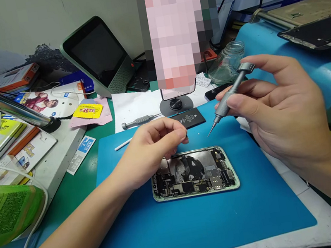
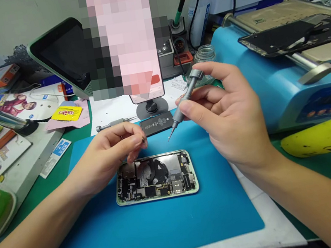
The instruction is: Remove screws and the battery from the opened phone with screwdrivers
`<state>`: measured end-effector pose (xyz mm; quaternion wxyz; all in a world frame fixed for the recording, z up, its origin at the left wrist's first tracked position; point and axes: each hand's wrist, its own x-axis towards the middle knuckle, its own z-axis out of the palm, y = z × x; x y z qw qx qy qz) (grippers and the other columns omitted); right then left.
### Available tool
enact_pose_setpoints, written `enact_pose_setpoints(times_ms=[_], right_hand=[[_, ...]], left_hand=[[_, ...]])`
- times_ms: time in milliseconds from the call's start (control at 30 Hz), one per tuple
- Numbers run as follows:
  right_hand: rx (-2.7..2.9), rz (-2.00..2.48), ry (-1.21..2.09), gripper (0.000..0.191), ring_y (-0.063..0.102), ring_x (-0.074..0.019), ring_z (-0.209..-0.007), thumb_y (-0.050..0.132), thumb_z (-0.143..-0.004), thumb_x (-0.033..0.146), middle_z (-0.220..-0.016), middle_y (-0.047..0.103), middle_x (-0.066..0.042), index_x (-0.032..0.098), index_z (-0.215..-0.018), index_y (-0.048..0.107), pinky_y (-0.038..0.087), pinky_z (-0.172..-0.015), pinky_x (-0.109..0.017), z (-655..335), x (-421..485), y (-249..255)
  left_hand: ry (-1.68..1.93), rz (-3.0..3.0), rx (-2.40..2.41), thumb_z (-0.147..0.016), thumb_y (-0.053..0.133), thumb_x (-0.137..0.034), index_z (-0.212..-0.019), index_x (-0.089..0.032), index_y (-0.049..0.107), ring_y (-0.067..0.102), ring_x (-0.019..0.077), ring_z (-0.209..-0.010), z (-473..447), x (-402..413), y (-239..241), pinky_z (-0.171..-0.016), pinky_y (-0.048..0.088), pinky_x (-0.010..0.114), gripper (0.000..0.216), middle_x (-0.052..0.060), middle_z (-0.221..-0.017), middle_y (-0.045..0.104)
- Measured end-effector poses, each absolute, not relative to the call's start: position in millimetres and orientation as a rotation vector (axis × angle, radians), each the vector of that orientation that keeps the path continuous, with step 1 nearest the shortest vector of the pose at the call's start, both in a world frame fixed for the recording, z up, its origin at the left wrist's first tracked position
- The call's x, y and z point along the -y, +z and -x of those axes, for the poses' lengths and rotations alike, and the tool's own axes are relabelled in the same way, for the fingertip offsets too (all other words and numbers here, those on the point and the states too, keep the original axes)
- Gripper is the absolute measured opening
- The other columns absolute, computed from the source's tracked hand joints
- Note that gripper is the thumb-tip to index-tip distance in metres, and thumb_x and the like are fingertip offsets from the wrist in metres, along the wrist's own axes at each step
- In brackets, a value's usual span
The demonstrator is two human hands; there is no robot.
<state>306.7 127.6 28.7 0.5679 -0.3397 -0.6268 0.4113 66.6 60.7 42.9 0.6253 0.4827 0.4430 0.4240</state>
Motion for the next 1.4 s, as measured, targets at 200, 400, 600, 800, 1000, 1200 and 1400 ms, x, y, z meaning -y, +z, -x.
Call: enact_pose_setpoints(times_ms=[200, 400, 600, 800, 1000, 1200, 1400], right_hand=[[1.466, 0.790, 0.992, 0.049, 0.081, -0.0163, -0.083, 0.084, -0.085, 0.013, -0.093, 0.081, 0.006, 0.034, -0.126, 0.067, 0.074, -0.083, -0.035, -305.9, -128.3, 29.3], [1.471, 0.802, 0.979, 0.049, 0.082, -0.0164, -0.083, 0.083, -0.086, 0.012, -0.094, 0.081, 0.006, 0.035, -0.126, 0.067, 0.074, -0.081, -0.034, -306.6, -128.3, 30.7], [1.445, 0.826, 0.989, 0.049, 0.082, -0.0180, -0.087, 0.085, -0.085, 0.016, -0.093, 0.081, 0.005, 0.035, -0.126, 0.067, 0.074, -0.082, -0.033, -305.0, -126.7, 32.1], [1.456, 0.868, 0.971, 0.047, 0.082, -0.0214, -0.090, 0.081, -0.089, 0.016, -0.094, 0.079, 0.005, 0.040, -0.128, 0.067, 0.074, -0.088, -0.040, -304.6, -123.8, 31.3], [1.456, 0.861, 0.983, 0.048, 0.082, -0.0217, -0.093, 0.082, -0.087, 0.017, -0.095, 0.079, 0.005, 0.041, -0.126, 0.068, 0.075, -0.086, -0.039, -305.2, -124.1, 30.9], [1.407, 0.853, 1.067, 0.045, 0.081, -0.0181, -0.090, 0.083, -0.086, 0.015, -0.093, 0.079, 0.005, 0.038, -0.122, 0.067, 0.075, -0.083, -0.034, -304.3, -125.9, 32.5], [1.385, 0.870, 1.079, 0.045, 0.081, -0.0199, -0.095, 0.084, -0.086, 0.016, -0.093, 0.078, 0.005, 0.039, -0.121, 0.067, 0.075, -0.085, -0.036, -303.6, -126.4, 34.3]], left_hand=[[0.919, -0.976, -0.961, -0.098, 0.082, -0.036, -0.093, -0.018, 0.073, 0.057, 0.0027, -0.062, -67.6, -60.4, 42.5, -0.056, 0.049, 0.011, 0.021, 0.000, -0.098, 0.079], [0.924, -0.899, -1.016, -0.094, 0.086, -0.037, -0.091, -0.018, 0.073, 0.061, 0.0030, -0.060, -66.8, -60.9, 40.4, -0.057, 0.053, 0.015, 0.023, -0.001, -0.097, 0.080], [1.007, -1.115, -1.203, -0.091, 0.084, -0.023, -0.101, -0.018, 0.076, 0.071, 0.0108, -0.073, -66.2, -65.4, 38.0, -0.069, 0.057, 0.022, 0.014, 0.000, -0.088, 0.080], [0.870, -1.543, -1.416, -0.099, 0.070, -0.025, -0.107, -0.018, 0.083, 0.075, 0.0200, -0.096, -64.5, -66.1, 33.8, -0.086, 0.056, 0.033, 0.016, 0.005, -0.106, 0.084], [0.936, -1.226, -1.203, -0.097, 0.076, -0.028, -0.098, -0.016, 0.078, 0.072, 0.0133, -0.079, -66.2, -66.5, 37.7, -0.076, 0.057, 0.025, 0.012, 0.002, -0.088, 0.077], [0.974, -1.056, -1.061, -0.093, 0.082, -0.032, -0.095, -0.018, 0.077, 0.071, 0.0120, -0.082, -64.2, -67.4, 36.6, -0.080, 0.057, 0.025, 0.015, 0.001, -0.092, 0.075], [0.986, -1.236, -1.146, -0.097, 0.078, -0.030, -0.097, -0.020, 0.079, 0.062, 0.0095, -0.076, -64.8, -66.3, 37.6, -0.072, 0.052, 0.021, 0.010, 0.000, -0.094, 0.075]])
